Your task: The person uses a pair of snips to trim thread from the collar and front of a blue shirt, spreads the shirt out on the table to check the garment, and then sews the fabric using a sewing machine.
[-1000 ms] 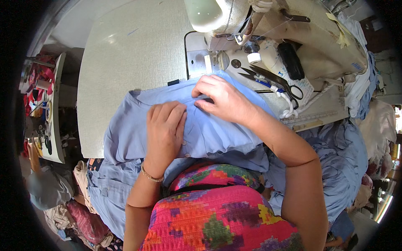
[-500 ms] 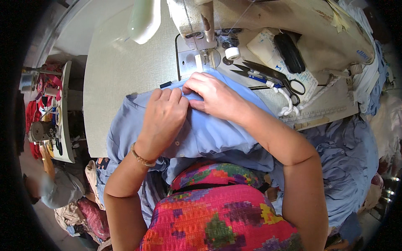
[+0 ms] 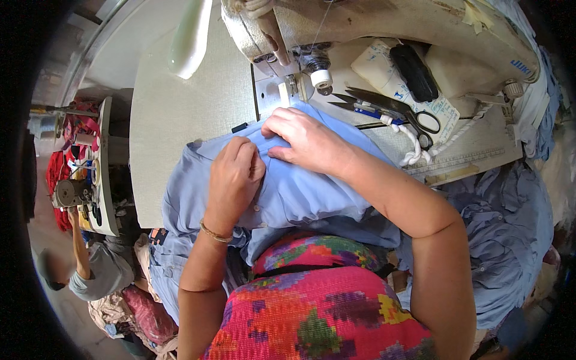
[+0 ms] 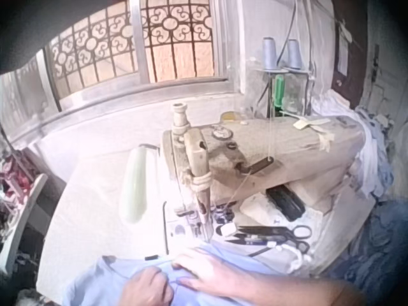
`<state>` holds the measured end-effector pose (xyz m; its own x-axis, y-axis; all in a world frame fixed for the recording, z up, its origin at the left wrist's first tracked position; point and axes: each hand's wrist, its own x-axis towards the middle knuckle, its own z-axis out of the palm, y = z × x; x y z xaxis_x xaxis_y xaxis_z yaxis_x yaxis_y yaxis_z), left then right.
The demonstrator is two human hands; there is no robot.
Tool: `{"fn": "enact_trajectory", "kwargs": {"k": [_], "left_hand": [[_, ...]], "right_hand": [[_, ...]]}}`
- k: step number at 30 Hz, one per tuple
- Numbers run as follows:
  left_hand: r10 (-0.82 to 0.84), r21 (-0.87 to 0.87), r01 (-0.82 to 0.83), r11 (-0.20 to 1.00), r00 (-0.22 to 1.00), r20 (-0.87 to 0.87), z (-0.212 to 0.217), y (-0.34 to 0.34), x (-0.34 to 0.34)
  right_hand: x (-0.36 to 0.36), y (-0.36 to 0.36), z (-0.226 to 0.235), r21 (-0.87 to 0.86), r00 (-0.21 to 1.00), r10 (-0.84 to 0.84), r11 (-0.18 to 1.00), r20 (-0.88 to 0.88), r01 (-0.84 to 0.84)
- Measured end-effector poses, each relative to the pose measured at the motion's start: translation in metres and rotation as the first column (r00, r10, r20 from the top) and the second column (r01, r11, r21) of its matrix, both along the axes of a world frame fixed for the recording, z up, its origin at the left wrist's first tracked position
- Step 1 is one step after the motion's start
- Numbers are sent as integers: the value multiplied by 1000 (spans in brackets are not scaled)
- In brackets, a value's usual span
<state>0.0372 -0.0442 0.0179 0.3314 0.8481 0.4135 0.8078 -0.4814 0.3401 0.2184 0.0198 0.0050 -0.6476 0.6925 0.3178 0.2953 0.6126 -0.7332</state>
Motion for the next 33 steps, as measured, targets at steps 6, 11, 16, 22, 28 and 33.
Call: {"fn": "enact_trajectory", "kwargs": {"k": [6, 11, 16, 22, 28, 33], "left_hand": [[78, 59, -88, 994, 985, 151, -12, -4, 1], [84, 68, -99, 993, 978, 193, -14, -7, 0], [107, 52, -124, 991, 962, 249, -16, -11, -1], [119, 25, -136, 990, 931, 345, -16, -13, -3], [189, -74, -175, 982, 851, 490, -14, -20, -10], [164, 69, -225, 972, 857, 489, -6, -35, -19]], "right_hand": [[-1, -1, 0, 10, 1000, -7, 1000, -9, 7], [-1, -1, 0, 13, 1000, -13, 1000, 0, 13], [-1, -1, 0, 11, 1000, -12, 1000, 1, 12], [-1, -1, 1, -8, 1000, -15, 1000, 11, 15], [-1, -1, 3, 8, 1000, -8, 1000, 25, 8], [0, -1, 3, -3, 999, -8, 1000, 38, 8]]}}
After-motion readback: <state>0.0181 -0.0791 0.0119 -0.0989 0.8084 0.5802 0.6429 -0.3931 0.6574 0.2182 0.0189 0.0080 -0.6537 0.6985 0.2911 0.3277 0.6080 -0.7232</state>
